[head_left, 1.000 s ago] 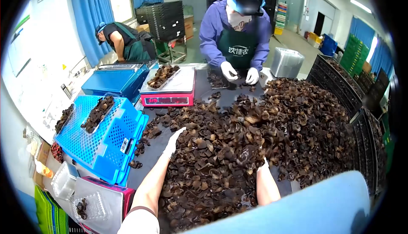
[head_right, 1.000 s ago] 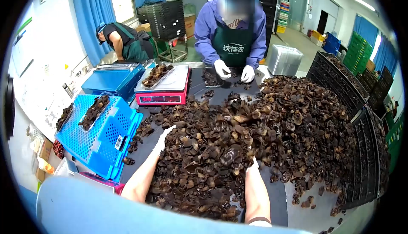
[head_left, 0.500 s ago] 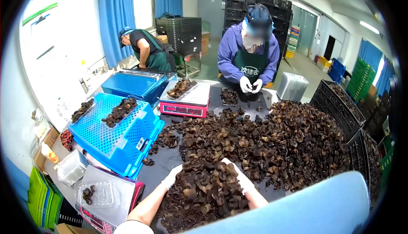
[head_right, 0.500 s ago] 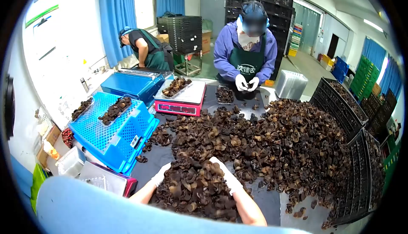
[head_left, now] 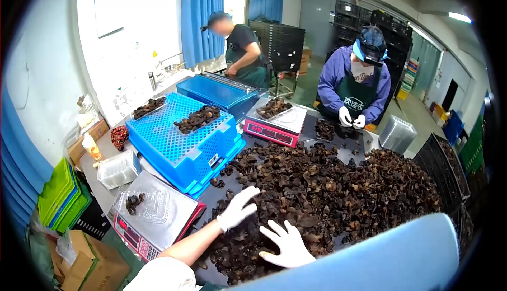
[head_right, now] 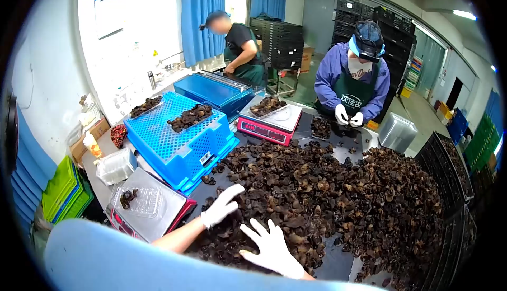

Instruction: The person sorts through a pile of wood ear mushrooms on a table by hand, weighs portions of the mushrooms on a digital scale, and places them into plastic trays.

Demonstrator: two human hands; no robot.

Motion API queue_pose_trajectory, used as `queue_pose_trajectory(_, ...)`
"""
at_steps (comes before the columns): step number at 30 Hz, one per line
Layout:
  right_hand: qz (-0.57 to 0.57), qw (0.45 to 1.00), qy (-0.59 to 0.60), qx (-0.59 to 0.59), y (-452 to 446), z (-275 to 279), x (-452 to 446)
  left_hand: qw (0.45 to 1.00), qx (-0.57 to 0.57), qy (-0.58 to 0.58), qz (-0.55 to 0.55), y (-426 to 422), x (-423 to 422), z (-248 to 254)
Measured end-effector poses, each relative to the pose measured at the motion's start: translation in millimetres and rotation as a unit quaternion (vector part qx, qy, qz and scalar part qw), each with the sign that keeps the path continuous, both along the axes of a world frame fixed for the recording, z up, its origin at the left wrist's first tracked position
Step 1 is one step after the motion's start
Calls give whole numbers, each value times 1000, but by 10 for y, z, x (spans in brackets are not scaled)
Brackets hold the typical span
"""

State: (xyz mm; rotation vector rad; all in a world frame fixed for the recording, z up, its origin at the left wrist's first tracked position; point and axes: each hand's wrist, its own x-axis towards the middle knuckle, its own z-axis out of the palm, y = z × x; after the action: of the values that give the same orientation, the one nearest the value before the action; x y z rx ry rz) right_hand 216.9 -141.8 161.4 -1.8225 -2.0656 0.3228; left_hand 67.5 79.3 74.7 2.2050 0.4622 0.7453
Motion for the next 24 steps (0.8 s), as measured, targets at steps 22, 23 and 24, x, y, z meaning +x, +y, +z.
queue_pose_trajectory(22, -398, 826, 313, 247, 172, -2017, 2161, 980, -180, -3, -80, 1411, 1387, -1316)
queue_pose_trajectory(23, -361, 828, 367, 223, 410, -2074, 2123, 979, -148, 57, -131, 1392, 1487, -1511)
queue_pose_trajectory(24, -320, 826, 419, 199, 612, -2127, 2085, 970, -143, 103, -166, 1271, 1541, -1389)
